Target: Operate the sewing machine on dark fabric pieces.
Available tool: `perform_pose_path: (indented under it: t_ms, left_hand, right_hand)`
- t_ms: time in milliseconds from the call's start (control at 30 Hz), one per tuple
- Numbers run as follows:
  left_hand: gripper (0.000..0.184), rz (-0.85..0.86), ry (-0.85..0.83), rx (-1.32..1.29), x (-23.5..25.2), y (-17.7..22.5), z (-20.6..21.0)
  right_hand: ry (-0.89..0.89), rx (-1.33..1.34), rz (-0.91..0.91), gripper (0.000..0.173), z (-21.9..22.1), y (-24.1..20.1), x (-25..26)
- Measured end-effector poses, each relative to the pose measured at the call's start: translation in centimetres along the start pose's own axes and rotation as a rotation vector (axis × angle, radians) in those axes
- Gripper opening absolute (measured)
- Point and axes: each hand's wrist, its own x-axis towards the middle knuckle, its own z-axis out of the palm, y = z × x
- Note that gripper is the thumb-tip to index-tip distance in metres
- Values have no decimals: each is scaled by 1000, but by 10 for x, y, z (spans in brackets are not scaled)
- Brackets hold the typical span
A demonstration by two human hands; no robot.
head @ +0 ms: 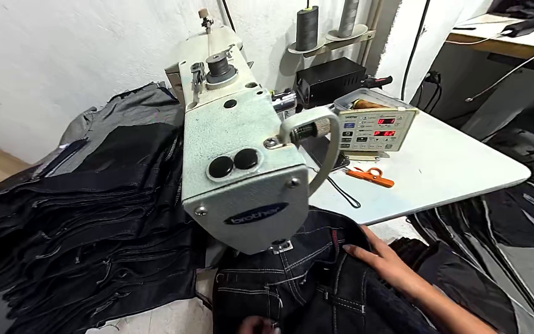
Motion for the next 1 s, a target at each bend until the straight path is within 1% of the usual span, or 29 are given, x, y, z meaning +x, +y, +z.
perform_pose_path:
  t_ms: [33,100,133,167,233,267,300,367,400,467,533,567,667,700,733,800,867,1000]
  left_hand:
    - [46,-13,63,-39,4,3,17]
    - [78,-6,78,-232,21,11,41]
    - [84,-4,103,-316,31,20,49]
    - [81,-23,178,-362,41,30,57]
    - [76,-49,340,-373,51,46,63]
    - [72,-52,392,-369,50,52,59]
    - [64,-76,425,-368,48,59,50]
    - [53,-113,441,-369,47,66,26]
    - [52,-136,444,-392,53,67,17]
    - [55,-161,467,-445,78,58,4]
    - [54,-137,480,-433,108,49,1]
    - [53,-132,467,-374,118,50,0]
    - [47,-105,420,-95,120,59,4]
    - [44,-87,411,-93,116,61,7]
    - [42,-72,412,-133,115,60,8]
    - [48,-32,451,-285,116,48,8]
    - [50,-12,487,-428,120,38,3]
    - [52,-68,472,-482,115,34,-3]
  right_hand:
    - [-1,-7,-25,63,2,5,3]
    - [1,47,-49,62,7,10,9]
    - [1,90,-51,61,9,10,10]
    - [-3,142,-46,58,10,10,11]
    - [-37,232,-16,55,4,2,4]
    - [-62,266,12,53,-4,-4,-2]
    - [-81,299,43,46,-11,-13,-10]
    - [-143,340,67,32,-22,-31,-24]
    - [-166,336,48,30,-24,-43,-27]
    - [-140,318,-3,30,-18,-63,-19]
    - [-42,344,-22,25,-9,-70,3]
    - [10,368,-39,24,-8,-71,15]
    - [163,403,-42,19,-18,-61,45]
    - [196,413,-28,18,-22,-56,50]
    - [203,416,-18,17,-24,-55,51]
    - [153,396,-16,17,-20,-61,44]
    - [96,360,-34,21,-12,-70,31]
    - [61,345,-74,28,-10,-63,21]
